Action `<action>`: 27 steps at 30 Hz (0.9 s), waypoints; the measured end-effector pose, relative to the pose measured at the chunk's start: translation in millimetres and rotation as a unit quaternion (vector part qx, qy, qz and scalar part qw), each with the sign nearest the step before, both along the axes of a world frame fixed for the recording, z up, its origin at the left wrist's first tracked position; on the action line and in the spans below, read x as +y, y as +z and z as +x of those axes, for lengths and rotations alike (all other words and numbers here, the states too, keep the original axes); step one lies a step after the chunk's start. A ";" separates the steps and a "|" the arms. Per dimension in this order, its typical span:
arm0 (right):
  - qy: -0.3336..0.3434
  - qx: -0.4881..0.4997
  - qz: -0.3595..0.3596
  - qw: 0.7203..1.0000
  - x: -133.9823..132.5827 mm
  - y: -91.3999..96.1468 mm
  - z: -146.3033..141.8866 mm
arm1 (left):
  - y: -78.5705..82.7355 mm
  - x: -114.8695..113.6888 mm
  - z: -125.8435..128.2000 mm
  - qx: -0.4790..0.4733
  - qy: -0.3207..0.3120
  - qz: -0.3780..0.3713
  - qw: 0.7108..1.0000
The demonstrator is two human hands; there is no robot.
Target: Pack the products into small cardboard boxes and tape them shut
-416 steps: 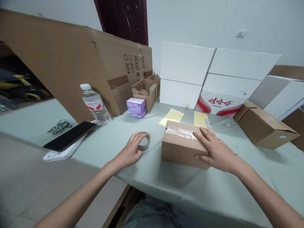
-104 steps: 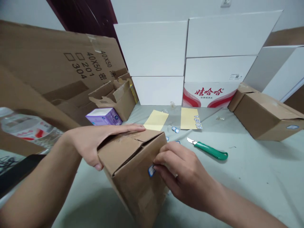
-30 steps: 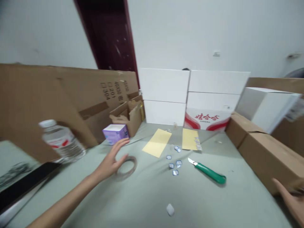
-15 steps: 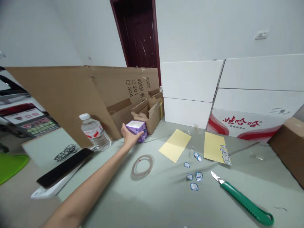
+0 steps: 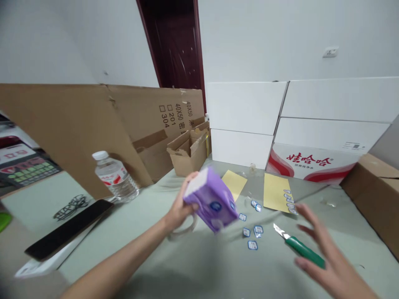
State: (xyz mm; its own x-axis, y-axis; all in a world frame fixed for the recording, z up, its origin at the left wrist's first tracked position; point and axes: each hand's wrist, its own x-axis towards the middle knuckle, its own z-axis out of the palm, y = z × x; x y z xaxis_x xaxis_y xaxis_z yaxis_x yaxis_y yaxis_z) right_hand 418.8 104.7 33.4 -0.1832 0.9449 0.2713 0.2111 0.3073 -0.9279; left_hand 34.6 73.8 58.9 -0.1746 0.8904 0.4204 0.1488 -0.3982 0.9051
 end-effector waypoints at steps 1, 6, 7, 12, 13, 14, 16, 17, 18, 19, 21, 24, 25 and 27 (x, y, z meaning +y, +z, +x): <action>0.068 -0.007 -0.021 0.997 1.1 -1.0 -17.1 | -0.3 -2.3 18.2 0.002 -0.043 0.000 0.999; 0.177 0.037 -0.089 0.980 8.6 -10.2 -77.7 | -6.4 1.9 72.3 -0.007 -0.184 0.000 0.983; 0.158 0.062 -0.100 0.980 12.5 -11.5 -79.6 | -4.8 9.0 70.6 0.024 -0.160 0.016 0.987; 0.041 0.219 -0.136 0.965 34.8 5.4 -61.1 | 18.5 79.1 4.8 0.291 0.219 0.047 0.930; 0.012 0.247 -0.122 0.961 37.1 13.0 -57.3 | 22.7 94.1 -12.9 0.297 0.264 0.029 0.917; -0.012 0.274 -0.107 0.956 38.4 20.9 -54.2 | 25.7 106.9 -29.5 0.305 0.300 0.011 0.904; -0.037 0.308 -0.087 0.947 38.6 34.7 -49.0 | 27.5 123.0 -57.2 0.327 0.354 -0.012 0.876; -0.040 0.313 -0.079 0.946 38.1 39.7 -46.6 | 26.3 125.9 -68.0 0.338 0.373 -0.019 0.864; -0.044 0.310 -0.070 0.947 37.3 43.2 -44.0 | 24.1 126.0 -76.8 0.351 0.387 -0.024 0.852; -0.048 0.303 -0.059 0.950 36.6 45.3 -41.3 | 21.4 123.9 -84.1 0.363 0.398 -0.028 0.842; -0.053 0.291 -0.043 0.954 35.1 46.8 -36.3 | 16.2 116.6 -95.1 0.389 0.410 -0.030 0.825; -0.063 0.314 -0.039 0.947 33.2 47.1 -31.7 | 15.0 107.0 -105.9 0.415 0.414 -0.021 0.810; -0.065 0.326 -0.039 0.942 32.7 47.5 -31.0 | 17.2 104.5 -108.5 0.417 0.416 -0.015 0.808; -0.065 0.341 -0.037 0.937 31.9 49.5 -29.9 | 25.7 97.5 -111.4 0.410 0.422 0.002 0.809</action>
State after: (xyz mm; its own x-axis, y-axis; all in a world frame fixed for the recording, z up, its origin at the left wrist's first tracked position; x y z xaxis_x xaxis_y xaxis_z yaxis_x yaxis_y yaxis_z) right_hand 389.0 136.6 82.9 0.1274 0.9678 0.2169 -0.4066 0.2504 -0.8786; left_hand -76.8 171.3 84.6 -0.3802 0.5977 0.7058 0.9186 0.1554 0.3633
